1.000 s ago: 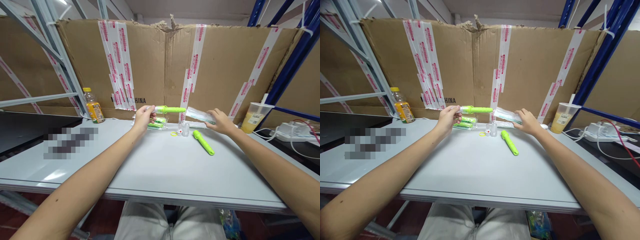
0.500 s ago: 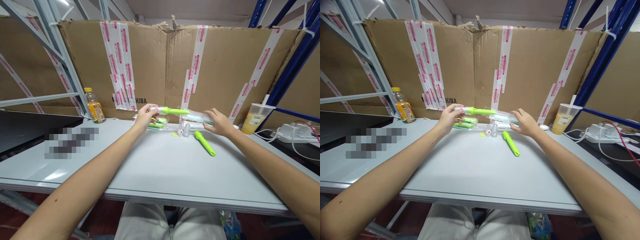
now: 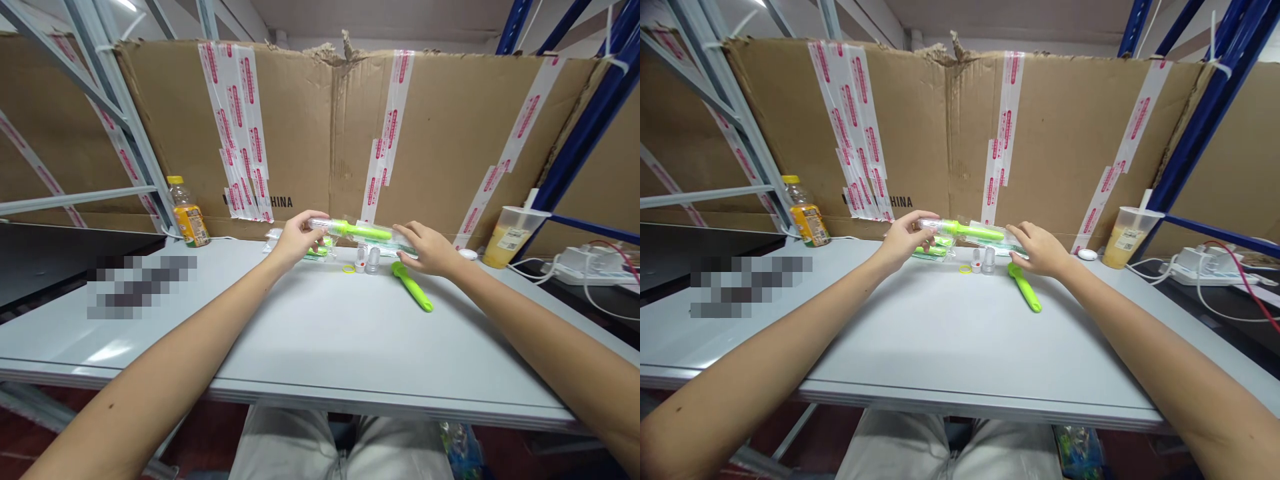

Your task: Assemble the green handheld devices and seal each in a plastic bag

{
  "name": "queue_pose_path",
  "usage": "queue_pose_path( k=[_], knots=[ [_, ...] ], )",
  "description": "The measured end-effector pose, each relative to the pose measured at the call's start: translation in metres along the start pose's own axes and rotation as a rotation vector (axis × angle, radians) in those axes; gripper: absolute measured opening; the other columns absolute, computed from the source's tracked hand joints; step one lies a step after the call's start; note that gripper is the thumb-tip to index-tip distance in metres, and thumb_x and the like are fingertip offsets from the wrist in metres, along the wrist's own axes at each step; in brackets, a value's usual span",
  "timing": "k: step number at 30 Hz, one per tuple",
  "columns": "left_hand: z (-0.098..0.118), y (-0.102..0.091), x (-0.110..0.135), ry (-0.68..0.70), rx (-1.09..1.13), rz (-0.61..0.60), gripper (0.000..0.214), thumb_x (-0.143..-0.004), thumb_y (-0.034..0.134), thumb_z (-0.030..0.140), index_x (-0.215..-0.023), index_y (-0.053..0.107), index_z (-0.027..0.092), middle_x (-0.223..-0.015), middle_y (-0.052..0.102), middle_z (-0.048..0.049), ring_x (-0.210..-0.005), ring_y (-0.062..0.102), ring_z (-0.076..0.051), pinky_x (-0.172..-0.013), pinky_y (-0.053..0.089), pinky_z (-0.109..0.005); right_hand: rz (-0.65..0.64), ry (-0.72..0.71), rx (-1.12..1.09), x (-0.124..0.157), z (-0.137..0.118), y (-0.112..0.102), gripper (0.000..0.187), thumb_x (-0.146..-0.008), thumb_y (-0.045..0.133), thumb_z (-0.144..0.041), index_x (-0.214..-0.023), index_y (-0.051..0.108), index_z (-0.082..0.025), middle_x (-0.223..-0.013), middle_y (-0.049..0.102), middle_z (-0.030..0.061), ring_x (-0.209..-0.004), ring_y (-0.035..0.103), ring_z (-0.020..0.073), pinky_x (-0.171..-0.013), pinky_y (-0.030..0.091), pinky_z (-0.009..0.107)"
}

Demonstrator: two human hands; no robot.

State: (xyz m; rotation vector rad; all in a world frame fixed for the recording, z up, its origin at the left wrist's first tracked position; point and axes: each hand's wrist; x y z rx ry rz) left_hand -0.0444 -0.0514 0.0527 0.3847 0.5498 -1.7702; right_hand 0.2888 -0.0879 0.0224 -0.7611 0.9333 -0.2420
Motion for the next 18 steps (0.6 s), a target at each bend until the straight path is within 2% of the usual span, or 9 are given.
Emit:
queue_pose_path(
  k=[6, 12, 18],
  knots=[
    [-0.004, -0.002, -0.001, 0.055, -0.050, -0.042, 0.036, -0.071, 0.075, 0.026, -0.105, 0.068, 0.017, -0.076, 0.065, -0.0008, -0.060, 0.060, -0.011, -0.057, 0.053, -0.025, -0.012, 0.032, 0.037, -0.005, -0.009, -0.004, 0.069, -0.088, 0.057, -0.050, -0.140, 0.044, -0.008, -0.107, 0.060, 0.0183, -0.087, 0.059, 0.0291, -0.076, 0.049, 0.040],
    [0.004, 0.003, 0.004, 0.083, -0.083, -0.065, 0.031, -0.070, 0.075, 0.025, -0.099, 0.071, 0.017, -0.087, 0.070, -0.0033, -0.071, 0.065, -0.013, -0.066, 0.053, -0.027, 0.001, 0.013, 0.086, -0.009, -0.017, -0.005, 0.057, -0.085, 0.055, -0.033, -0.135, 0.048, -0.006, -0.097, 0.061, 0.0150, -0.082, 0.057, 0.0277, -0.072, 0.045, 0.037],
    [0.010, 0.007, 0.008, 0.077, -0.121, -0.086, 0.027, -0.073, 0.075, 0.029, -0.096, 0.071, 0.017, -0.093, 0.073, -0.0057, -0.079, 0.067, -0.016, -0.071, 0.053, -0.030, 0.005, -0.024, 0.063, -0.007, -0.017, -0.005, 0.057, -0.081, 0.056, -0.031, -0.131, 0.051, -0.005, -0.096, 0.059, 0.0137, -0.080, 0.056, 0.0264, -0.070, 0.044, 0.035]
  ],
)
Point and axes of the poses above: each hand's wrist, its own x-axis away from the middle knuckle, its own y-axis out of the palm, z = x × y
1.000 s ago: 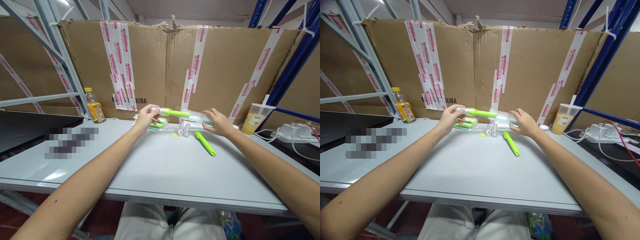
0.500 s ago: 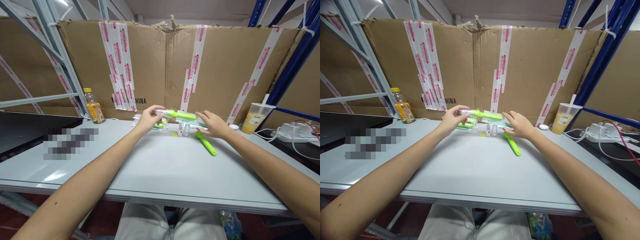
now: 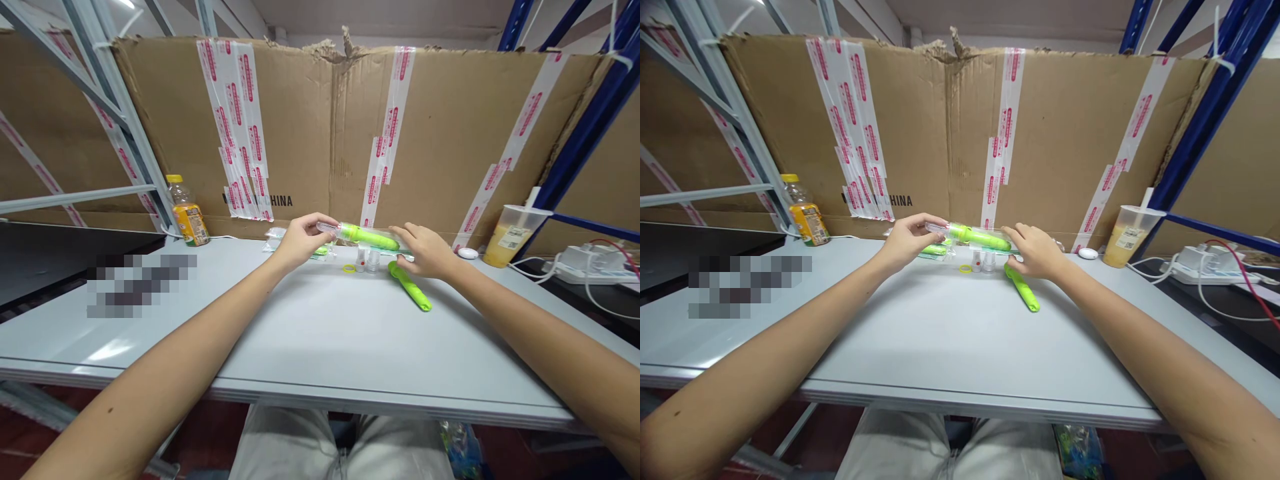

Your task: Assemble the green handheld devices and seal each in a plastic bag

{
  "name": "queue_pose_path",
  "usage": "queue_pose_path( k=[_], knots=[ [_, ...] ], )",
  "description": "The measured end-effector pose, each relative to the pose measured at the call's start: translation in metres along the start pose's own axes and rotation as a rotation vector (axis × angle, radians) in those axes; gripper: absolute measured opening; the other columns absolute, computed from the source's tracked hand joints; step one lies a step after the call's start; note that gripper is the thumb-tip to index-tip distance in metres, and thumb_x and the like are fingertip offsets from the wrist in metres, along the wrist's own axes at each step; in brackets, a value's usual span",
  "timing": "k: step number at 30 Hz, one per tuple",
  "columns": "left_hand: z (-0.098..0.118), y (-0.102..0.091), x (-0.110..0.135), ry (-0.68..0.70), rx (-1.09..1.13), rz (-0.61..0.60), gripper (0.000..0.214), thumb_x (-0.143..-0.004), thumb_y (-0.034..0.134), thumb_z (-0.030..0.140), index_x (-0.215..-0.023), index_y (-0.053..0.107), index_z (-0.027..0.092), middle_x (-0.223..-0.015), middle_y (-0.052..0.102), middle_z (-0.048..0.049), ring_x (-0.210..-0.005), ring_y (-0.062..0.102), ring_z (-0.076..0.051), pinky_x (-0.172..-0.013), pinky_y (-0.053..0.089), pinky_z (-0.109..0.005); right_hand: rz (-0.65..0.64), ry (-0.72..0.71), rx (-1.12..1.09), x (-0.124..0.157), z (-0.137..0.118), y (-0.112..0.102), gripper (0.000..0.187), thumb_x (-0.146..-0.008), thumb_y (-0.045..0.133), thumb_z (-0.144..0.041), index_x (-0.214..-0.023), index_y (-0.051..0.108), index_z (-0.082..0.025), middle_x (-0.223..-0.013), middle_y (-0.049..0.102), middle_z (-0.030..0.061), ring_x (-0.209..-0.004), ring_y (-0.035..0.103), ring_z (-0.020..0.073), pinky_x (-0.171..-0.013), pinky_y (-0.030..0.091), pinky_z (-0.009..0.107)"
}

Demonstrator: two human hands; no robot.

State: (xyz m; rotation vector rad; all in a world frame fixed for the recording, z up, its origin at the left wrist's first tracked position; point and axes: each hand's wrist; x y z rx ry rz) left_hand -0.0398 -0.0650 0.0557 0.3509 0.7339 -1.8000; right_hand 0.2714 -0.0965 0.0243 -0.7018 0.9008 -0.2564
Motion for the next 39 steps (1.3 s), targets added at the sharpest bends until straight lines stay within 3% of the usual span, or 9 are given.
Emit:
queue_pose_path(
  k=[3, 6, 12, 15, 26, 39],
  knots=[
    [-0.004, 0.000, -0.002, 0.008, -0.033, -0.008, 0.028, -0.075, 0.073, 0.031, -0.098, 0.069, 0.017, -0.089, 0.071, -0.0046, -0.076, 0.067, -0.017, -0.069, 0.053, -0.030, 0.001, 0.014, 0.006, 0.001, 0.000, 0.000, 0.055, -0.081, 0.055, -0.031, -0.130, 0.051, -0.006, -0.094, 0.059, 0.0127, -0.078, 0.054, 0.0254, -0.068, 0.043, 0.034],
    [-0.007, 0.000, -0.003, 0.074, -0.051, 0.016, 0.035, -0.074, 0.073, 0.027, -0.106, 0.065, 0.018, -0.098, 0.070, -0.0049, -0.084, 0.067, -0.017, -0.073, 0.053, -0.030, -0.002, 0.028, 0.011, 0.001, -0.002, 0.000, 0.054, -0.081, 0.054, -0.031, -0.129, 0.052, -0.006, -0.094, 0.058, 0.0126, -0.076, 0.054, 0.0248, -0.065, 0.042, 0.034],
    [-0.003, 0.001, 0.001, 0.160, -0.387, 0.013, 0.025, -0.079, 0.072, 0.026, -0.103, 0.070, 0.020, -0.099, 0.070, -0.0029, -0.083, 0.060, -0.015, -0.080, 0.049, -0.031, -0.001, 0.046, 0.021, -0.001, -0.006, -0.001, 0.051, -0.082, 0.053, -0.031, -0.128, 0.052, -0.009, -0.092, 0.057, 0.0117, -0.073, 0.052, 0.0239, -0.063, 0.040, 0.033],
    [-0.004, 0.001, 0.001, 0.219, -0.448, 0.024, 0.025, -0.079, 0.074, 0.028, -0.103, 0.071, 0.022, -0.100, 0.066, -0.0029, -0.083, 0.058, -0.015, -0.081, 0.048, -0.031, 0.007, 0.043, 0.020, -0.002, -0.008, -0.002, 0.052, -0.083, 0.054, -0.034, -0.128, 0.051, -0.008, -0.092, 0.057, 0.0119, -0.073, 0.052, 0.0238, -0.064, 0.041, 0.033],
    [-0.009, 0.014, 0.007, 0.235, -0.433, -0.043, 0.027, -0.078, 0.076, 0.030, -0.104, 0.072, 0.024, -0.105, 0.062, -0.0039, -0.103, 0.059, -0.019, -0.093, 0.047, -0.035, 0.044, 0.023, -0.001, -0.010, -0.026, -0.004, 0.042, -0.084, 0.055, -0.032, -0.120, 0.055, -0.011, -0.091, 0.059, 0.0119, -0.076, 0.053, 0.0241, -0.065, 0.041, 0.033],
    [-0.005, 0.012, 0.005, 0.188, -0.377, -0.145, 0.023, -0.085, 0.064, 0.025, -0.107, 0.067, 0.019, -0.111, 0.065, -0.0068, -0.102, 0.060, -0.018, -0.081, 0.049, -0.030, 0.087, 0.055, 0.026, -0.009, -0.025, -0.006, 0.033, -0.086, 0.051, -0.027, -0.114, 0.059, -0.012, -0.086, 0.060, 0.0086, -0.070, 0.051, 0.0207, -0.057, 0.035, 0.030]
  ],
)
Point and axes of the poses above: each hand's wrist, its own x-axis away from the middle knuckle, its own y-axis out of the palm, z = x × y
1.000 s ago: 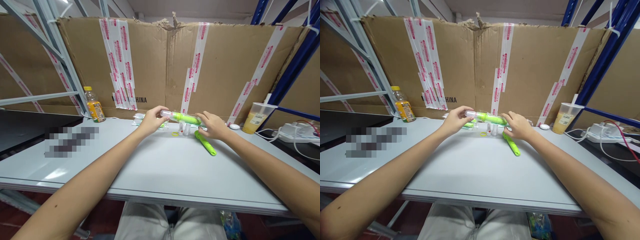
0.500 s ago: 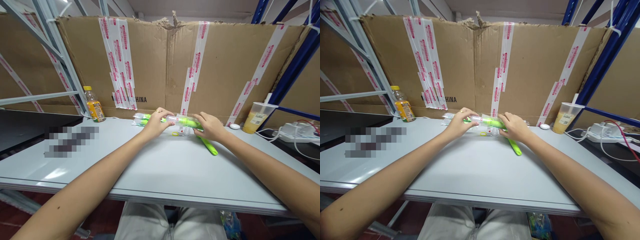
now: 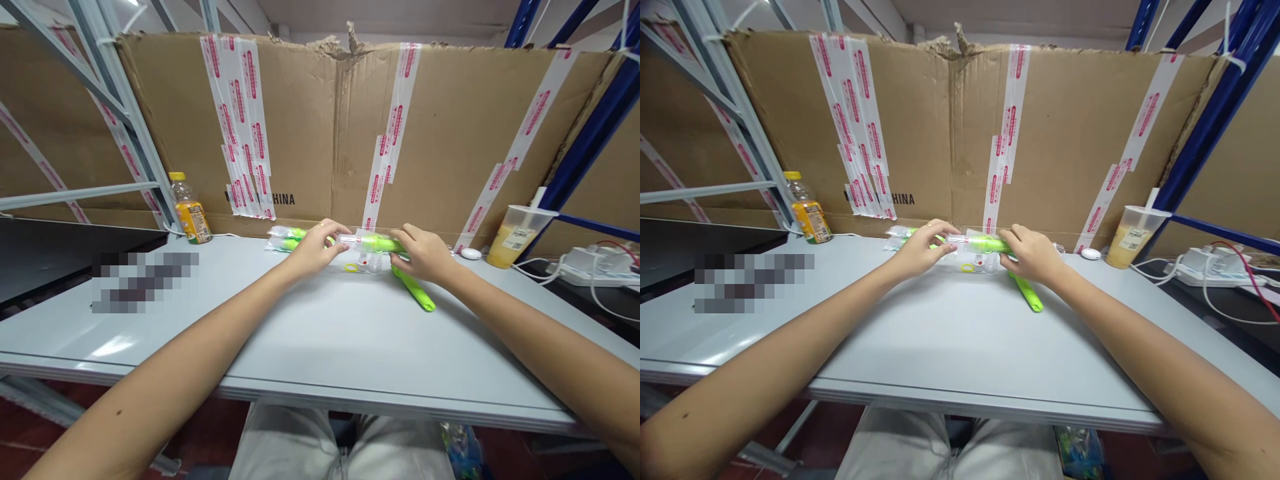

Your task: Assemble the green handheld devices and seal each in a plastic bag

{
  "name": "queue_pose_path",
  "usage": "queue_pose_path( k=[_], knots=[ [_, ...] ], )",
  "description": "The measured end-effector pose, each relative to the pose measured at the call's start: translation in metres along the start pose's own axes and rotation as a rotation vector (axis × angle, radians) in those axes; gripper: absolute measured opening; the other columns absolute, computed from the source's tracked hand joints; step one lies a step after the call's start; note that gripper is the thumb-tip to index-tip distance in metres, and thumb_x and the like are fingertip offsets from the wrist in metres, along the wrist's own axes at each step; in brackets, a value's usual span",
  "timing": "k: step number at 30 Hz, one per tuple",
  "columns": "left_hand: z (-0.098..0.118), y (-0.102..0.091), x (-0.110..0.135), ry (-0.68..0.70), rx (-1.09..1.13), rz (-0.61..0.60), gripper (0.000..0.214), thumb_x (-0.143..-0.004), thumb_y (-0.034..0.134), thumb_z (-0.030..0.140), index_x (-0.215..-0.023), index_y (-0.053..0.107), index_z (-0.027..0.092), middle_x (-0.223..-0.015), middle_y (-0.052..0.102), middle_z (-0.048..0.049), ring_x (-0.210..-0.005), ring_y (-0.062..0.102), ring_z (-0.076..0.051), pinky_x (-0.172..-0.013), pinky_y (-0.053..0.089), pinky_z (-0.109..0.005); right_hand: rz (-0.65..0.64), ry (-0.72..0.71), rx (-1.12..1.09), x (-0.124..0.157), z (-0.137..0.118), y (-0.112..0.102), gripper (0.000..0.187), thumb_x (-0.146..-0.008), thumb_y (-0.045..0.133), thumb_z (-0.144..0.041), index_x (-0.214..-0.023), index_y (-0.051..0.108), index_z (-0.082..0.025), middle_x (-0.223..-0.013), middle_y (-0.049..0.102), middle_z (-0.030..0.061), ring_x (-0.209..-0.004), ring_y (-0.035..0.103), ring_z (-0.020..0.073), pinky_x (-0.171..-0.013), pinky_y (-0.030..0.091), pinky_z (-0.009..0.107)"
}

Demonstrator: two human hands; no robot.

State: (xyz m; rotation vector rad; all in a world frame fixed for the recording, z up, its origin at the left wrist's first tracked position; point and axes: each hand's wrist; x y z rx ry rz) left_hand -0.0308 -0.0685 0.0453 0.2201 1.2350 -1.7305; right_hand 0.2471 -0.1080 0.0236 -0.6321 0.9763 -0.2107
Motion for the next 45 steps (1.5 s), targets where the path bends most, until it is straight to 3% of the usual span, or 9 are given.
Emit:
queue_pose_path(
  k=[9, 13, 19, 26, 30, 36, 45],
  knots=[
    [0.001, 0.004, 0.001, -0.055, 0.058, -0.045, 0.030, -0.082, 0.068, 0.035, -0.108, 0.069, 0.020, -0.112, 0.065, -0.0064, -0.099, 0.061, -0.018, -0.083, 0.051, -0.033, -0.020, -0.039, -0.004, -0.002, -0.006, 0.003, 0.029, -0.086, 0.052, -0.028, -0.109, 0.060, -0.012, -0.088, 0.062, 0.0097, -0.071, 0.053, 0.0213, -0.059, 0.036, 0.031],
    [-0.002, 0.003, 0.001, -0.100, 0.183, -0.078, 0.035, -0.085, 0.064, 0.039, -0.114, 0.066, 0.020, -0.118, 0.067, -0.0075, -0.097, 0.062, -0.019, -0.079, 0.054, -0.032, -0.006, -0.025, 0.007, -0.001, -0.004, 0.001, 0.029, -0.086, 0.051, -0.027, -0.109, 0.060, -0.012, -0.086, 0.061, 0.0093, -0.069, 0.051, 0.0207, -0.057, 0.036, 0.031],
    [-0.003, 0.003, 0.000, -0.151, 0.311, -0.090, 0.026, -0.084, 0.063, 0.034, -0.103, 0.068, 0.016, -0.102, 0.068, -0.0080, -0.085, 0.062, -0.017, -0.067, 0.058, -0.031, -0.031, -0.040, 0.008, 0.000, -0.001, 0.002, 0.030, -0.087, 0.054, -0.029, -0.111, 0.059, -0.013, -0.088, 0.062, 0.0097, -0.071, 0.053, 0.0211, -0.058, 0.036, 0.031],
    [0.005, 0.006, 0.002, -0.173, 0.356, -0.134, 0.027, -0.082, 0.066, 0.033, -0.103, 0.069, 0.016, -0.106, 0.069, -0.0086, -0.092, 0.064, -0.019, -0.066, 0.061, -0.031, -0.047, -0.081, 0.010, -0.001, -0.006, 0.004, 0.036, -0.089, 0.058, -0.038, -0.114, 0.059, -0.012, -0.092, 0.063, 0.0100, -0.072, 0.055, 0.0209, -0.058, 0.036, 0.031],
    [0.006, 0.006, 0.003, -0.174, 0.420, -0.151, 0.029, -0.080, 0.070, 0.032, -0.104, 0.070, 0.016, -0.106, 0.070, -0.0079, -0.086, 0.066, -0.017, -0.067, 0.062, -0.031, -0.051, -0.071, -0.006, -0.004, -0.010, -0.002, 0.035, -0.087, 0.058, -0.037, -0.112, 0.060, -0.012, -0.090, 0.063, 0.0094, -0.070, 0.055, 0.0204, -0.057, 0.034, 0.030],
    [0.006, 0.006, 0.003, -0.231, 0.475, -0.208, 0.032, -0.078, 0.074, 0.031, -0.107, 0.073, 0.018, -0.089, 0.072, -0.0060, -0.077, 0.068, -0.016, -0.073, 0.062, -0.035, -0.050, -0.098, 0.005, -0.009, -0.022, -0.008, 0.026, -0.087, 0.055, -0.034, -0.102, 0.062, -0.014, -0.084, 0.062, 0.0092, -0.071, 0.054, 0.0209, -0.056, 0.031, 0.030],
    [0.013, 0.003, 0.002, -0.310, 0.559, -0.238, 0.023, -0.075, 0.077, 0.028, -0.096, 0.077, 0.018, -0.100, 0.074, -0.0087, -0.080, 0.068, -0.016, -0.072, 0.063, -0.035, -0.051, -0.103, 0.020, -0.011, -0.029, -0.010, 0.024, -0.088, 0.055, -0.035, -0.098, 0.062, -0.014, -0.082, 0.063, 0.0093, -0.071, 0.054, 0.0209, -0.055, 0.030, 0.031]
  ],
)
Point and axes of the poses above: each hand's wrist, its own x-axis away from the middle knuckle, its own y-axis out of the palm, z = x × y
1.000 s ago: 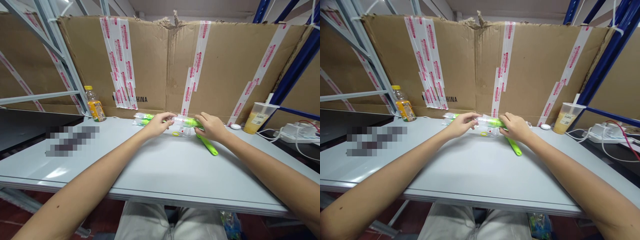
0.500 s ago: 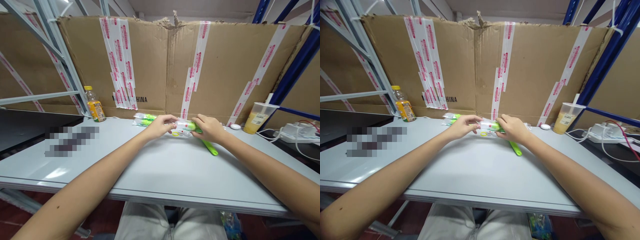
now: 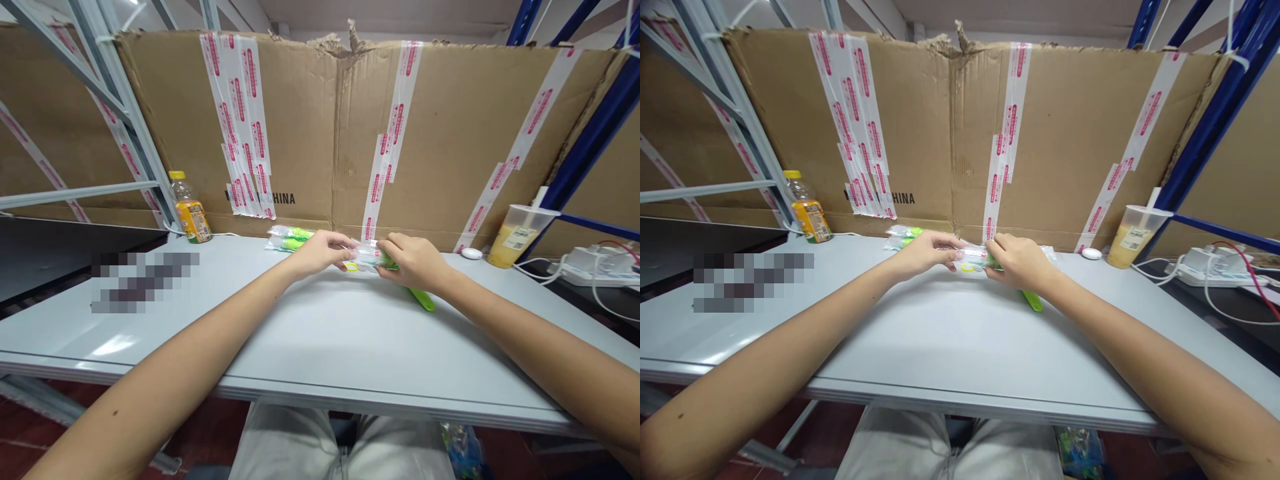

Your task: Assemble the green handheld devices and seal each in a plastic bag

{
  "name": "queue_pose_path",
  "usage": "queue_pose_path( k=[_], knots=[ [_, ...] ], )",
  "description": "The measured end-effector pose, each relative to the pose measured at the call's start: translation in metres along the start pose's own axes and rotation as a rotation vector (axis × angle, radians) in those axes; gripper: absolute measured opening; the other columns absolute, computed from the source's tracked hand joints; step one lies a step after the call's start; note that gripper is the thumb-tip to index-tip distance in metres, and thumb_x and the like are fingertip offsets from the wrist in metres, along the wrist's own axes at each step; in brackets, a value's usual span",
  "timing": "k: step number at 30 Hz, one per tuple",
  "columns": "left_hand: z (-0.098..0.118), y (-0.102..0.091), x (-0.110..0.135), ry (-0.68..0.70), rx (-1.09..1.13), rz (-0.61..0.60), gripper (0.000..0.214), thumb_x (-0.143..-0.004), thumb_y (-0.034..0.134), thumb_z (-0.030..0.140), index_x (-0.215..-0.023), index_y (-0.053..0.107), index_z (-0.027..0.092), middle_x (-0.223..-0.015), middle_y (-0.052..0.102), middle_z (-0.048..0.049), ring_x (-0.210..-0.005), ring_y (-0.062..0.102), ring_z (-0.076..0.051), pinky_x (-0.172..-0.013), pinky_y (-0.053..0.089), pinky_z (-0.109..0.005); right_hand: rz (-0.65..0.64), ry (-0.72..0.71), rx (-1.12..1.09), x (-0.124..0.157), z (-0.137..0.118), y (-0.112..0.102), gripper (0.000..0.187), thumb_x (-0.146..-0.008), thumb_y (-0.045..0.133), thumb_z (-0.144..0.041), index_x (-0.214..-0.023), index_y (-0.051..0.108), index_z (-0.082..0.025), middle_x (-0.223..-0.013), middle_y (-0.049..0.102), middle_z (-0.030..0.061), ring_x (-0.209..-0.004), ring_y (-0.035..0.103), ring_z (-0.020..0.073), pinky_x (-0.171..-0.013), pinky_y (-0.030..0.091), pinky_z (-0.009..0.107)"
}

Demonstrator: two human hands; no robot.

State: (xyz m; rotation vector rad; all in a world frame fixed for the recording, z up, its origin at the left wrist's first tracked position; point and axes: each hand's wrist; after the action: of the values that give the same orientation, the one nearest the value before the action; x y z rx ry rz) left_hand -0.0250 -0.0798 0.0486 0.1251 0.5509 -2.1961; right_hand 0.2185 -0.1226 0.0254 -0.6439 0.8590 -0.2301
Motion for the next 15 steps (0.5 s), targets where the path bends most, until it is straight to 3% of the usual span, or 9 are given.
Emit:
queue_pose_path(
  k=[8, 13, 15],
  knots=[
    [0.000, 0.000, 0.000, 0.006, 0.025, -0.002, 0.028, -0.074, 0.079, 0.032, -0.097, 0.075, 0.017, -0.101, 0.072, -0.0095, -0.084, 0.068, -0.018, -0.071, 0.062, -0.035, -0.050, 0.080, -0.095, 0.000, -0.001, -0.002, 0.025, -0.087, 0.055, -0.036, -0.098, 0.061, -0.015, -0.085, 0.064, 0.0092, -0.072, 0.056, 0.0206, -0.056, 0.030, 0.030],
    [0.009, 0.002, -0.001, 0.036, 0.285, 0.208, 0.037, -0.079, 0.076, 0.036, -0.107, 0.065, 0.014, -0.104, 0.067, -0.0110, -0.080, 0.071, -0.019, -0.067, 0.061, -0.035, -0.143, 0.505, -0.375, -0.013, -0.014, -0.019, 0.023, -0.084, 0.061, -0.042, -0.088, 0.054, -0.020, -0.083, 0.065, 0.0045, -0.071, 0.057, 0.0196, -0.058, 0.033, 0.029],
    [0.014, 0.007, -0.001, 0.056, 0.362, 0.281, 0.046, -0.077, 0.078, 0.034, -0.114, 0.057, 0.016, -0.101, 0.067, -0.0089, -0.078, 0.071, -0.020, -0.067, 0.061, -0.036, -0.184, 0.671, -0.456, -0.020, -0.024, -0.027, 0.032, -0.081, 0.063, -0.050, -0.080, 0.048, -0.022, -0.078, 0.063, 0.0033, -0.066, 0.054, 0.0189, -0.056, 0.032, 0.029]
  ],
)
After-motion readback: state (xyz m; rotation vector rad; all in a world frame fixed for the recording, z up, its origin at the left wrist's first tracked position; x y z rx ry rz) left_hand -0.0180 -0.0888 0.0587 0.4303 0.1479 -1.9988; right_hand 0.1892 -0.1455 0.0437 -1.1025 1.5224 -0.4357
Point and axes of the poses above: each hand's wrist, its own x-axis away from the middle knuckle, its own y-axis out of the palm, z = x × y
